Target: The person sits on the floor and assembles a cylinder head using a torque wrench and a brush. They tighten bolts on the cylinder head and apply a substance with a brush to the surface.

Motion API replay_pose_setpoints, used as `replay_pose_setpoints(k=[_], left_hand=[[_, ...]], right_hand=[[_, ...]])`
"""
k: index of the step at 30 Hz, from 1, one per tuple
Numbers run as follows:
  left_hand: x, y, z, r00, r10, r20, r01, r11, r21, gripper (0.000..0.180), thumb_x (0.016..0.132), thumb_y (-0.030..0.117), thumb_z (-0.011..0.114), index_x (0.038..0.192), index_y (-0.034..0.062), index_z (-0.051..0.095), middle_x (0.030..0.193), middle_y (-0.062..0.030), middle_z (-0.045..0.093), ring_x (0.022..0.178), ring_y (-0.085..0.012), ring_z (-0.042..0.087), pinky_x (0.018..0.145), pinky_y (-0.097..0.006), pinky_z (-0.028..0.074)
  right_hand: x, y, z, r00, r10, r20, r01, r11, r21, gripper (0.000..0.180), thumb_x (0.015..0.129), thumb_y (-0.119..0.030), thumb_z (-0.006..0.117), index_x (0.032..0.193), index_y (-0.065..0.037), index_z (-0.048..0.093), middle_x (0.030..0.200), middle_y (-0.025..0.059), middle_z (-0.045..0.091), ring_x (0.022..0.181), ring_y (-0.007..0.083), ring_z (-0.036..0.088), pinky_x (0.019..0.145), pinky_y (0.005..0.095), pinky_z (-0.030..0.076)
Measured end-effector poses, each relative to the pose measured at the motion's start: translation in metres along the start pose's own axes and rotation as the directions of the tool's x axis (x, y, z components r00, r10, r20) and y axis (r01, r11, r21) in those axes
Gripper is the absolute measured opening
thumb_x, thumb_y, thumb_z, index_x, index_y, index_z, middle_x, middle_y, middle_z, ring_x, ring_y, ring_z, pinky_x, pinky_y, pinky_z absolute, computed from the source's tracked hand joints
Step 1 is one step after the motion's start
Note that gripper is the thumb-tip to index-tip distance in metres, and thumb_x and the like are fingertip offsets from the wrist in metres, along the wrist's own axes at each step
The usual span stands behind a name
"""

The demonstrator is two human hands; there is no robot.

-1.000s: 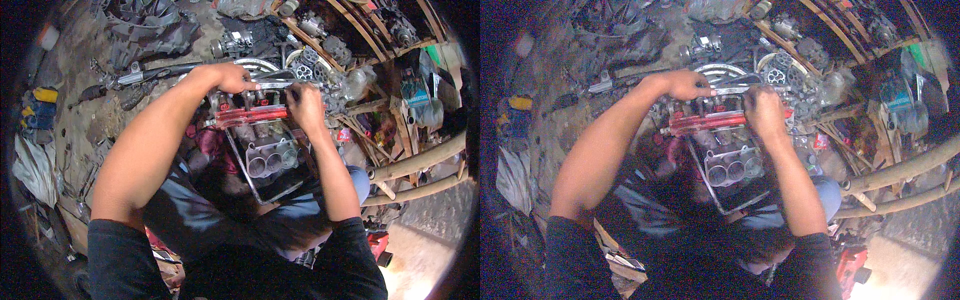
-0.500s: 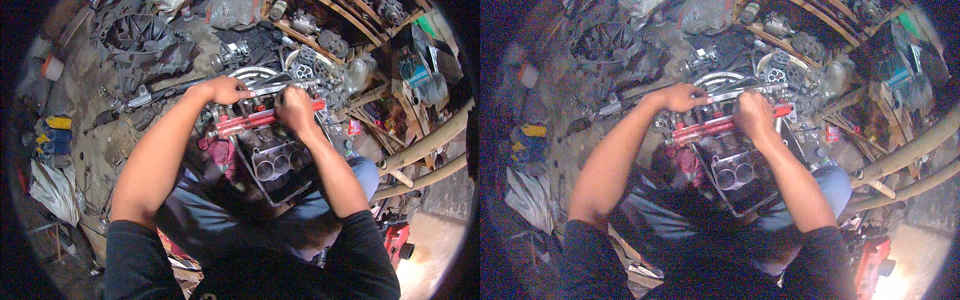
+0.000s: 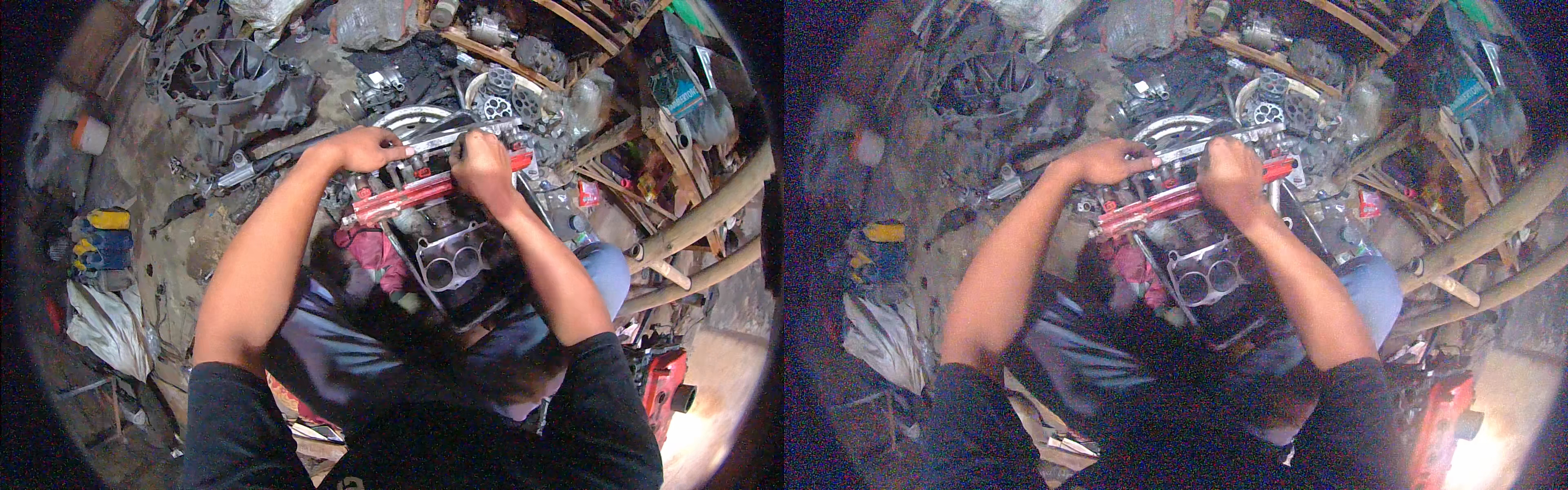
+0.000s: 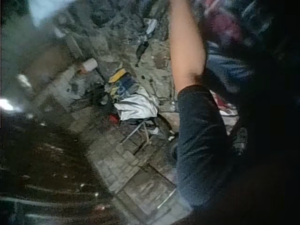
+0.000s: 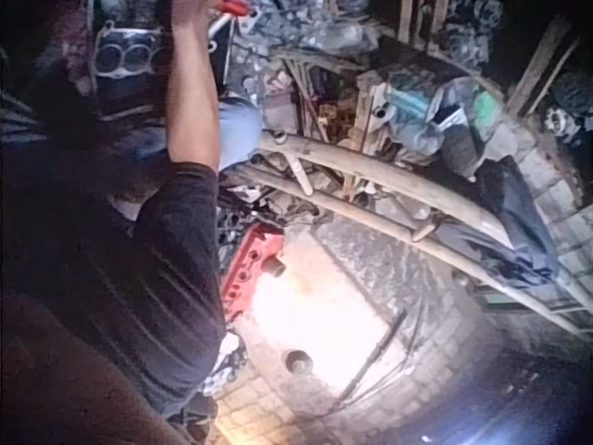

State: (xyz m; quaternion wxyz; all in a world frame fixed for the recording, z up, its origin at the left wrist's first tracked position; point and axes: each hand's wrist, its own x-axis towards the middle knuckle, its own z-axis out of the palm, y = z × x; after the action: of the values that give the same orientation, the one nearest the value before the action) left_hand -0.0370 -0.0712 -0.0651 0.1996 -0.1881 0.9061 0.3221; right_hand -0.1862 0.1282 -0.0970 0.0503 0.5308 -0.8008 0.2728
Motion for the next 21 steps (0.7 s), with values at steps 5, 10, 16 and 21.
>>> replay_pose_setpoints(k=[5, 10, 16, 21], left_hand=[[-0.002, 0.004, -0.001, 1.000, 0.007, -0.017, -0.007, 1.000, 0.004, 0.071, 0.096, 0.067, 0.047, 0.132, 0.0089, 0.063, 0.135, -0.0204, 0.061, 0.128, -0.0377, 0.056, 0.110, -0.044, 0.042], [0.001, 0.003, 0.000, 1.000, 0.021, -0.009, -0.021, 1.000, -0.013, 0.070, 0.096, 0.066, 0.048, 0.131, 0.0078, 0.064, 0.134, -0.0209, 0.062, 0.127, -0.0376, 0.056, 0.109, -0.044, 0.042], [0.003, -0.003, 0.002, 1.000, 0.025, -0.013, -0.025, 1.000, -0.005, 0.068, 0.096, 0.064, 0.049, 0.130, 0.0078, 0.065, 0.133, -0.0211, 0.062, 0.126, -0.0374, 0.057, 0.109, -0.044, 0.042], [0.005, -0.002, 0.002, 0.999, 0.035, -0.012, -0.035, 0.999, -0.013, 0.068, 0.096, 0.064, 0.049, 0.131, 0.0070, 0.064, 0.133, -0.0209, 0.062, 0.126, -0.0373, 0.057, 0.109, -0.044, 0.042]], right_hand=[[-0.001, 0.000, 0.013, 0.949, -0.237, -0.209, 0.244, 0.970, 0.011, 0.013, 0.075, -0.008, 0.071, 0.081, -0.002, 0.061, 0.079, 0.0184, 0.062, 0.075, 0.0398, 0.062, 0.069, 0.0503, 0.050], [-0.002, 0.012, 0.017, 0.936, -0.248, -0.249, 0.264, 0.964, 0.032, 0.019, 0.072, -0.006, 0.074, 0.083, -0.003, 0.059, 0.076, 0.0154, 0.060, 0.071, 0.0385, 0.060, 0.066, 0.0494, 0.049], [0.001, -0.004, -0.001, 0.999, -0.016, -0.034, 0.019, 0.995, 0.098, 0.013, 0.079, -0.012, 0.072, 0.079, 0.001, 0.070, 0.083, 0.0230, 0.068, 0.083, 0.0415, 0.067, 0.079, 0.0494, 0.052], [0.000, -0.003, 0.000, 1.000, 0.024, 0.018, -0.025, 0.998, 0.057, 0.013, 0.081, -0.015, 0.071, 0.081, -0.002, 0.072, 0.083, 0.0229, 0.068, 0.088, 0.0413, 0.067, 0.082, 0.0495, 0.052]])
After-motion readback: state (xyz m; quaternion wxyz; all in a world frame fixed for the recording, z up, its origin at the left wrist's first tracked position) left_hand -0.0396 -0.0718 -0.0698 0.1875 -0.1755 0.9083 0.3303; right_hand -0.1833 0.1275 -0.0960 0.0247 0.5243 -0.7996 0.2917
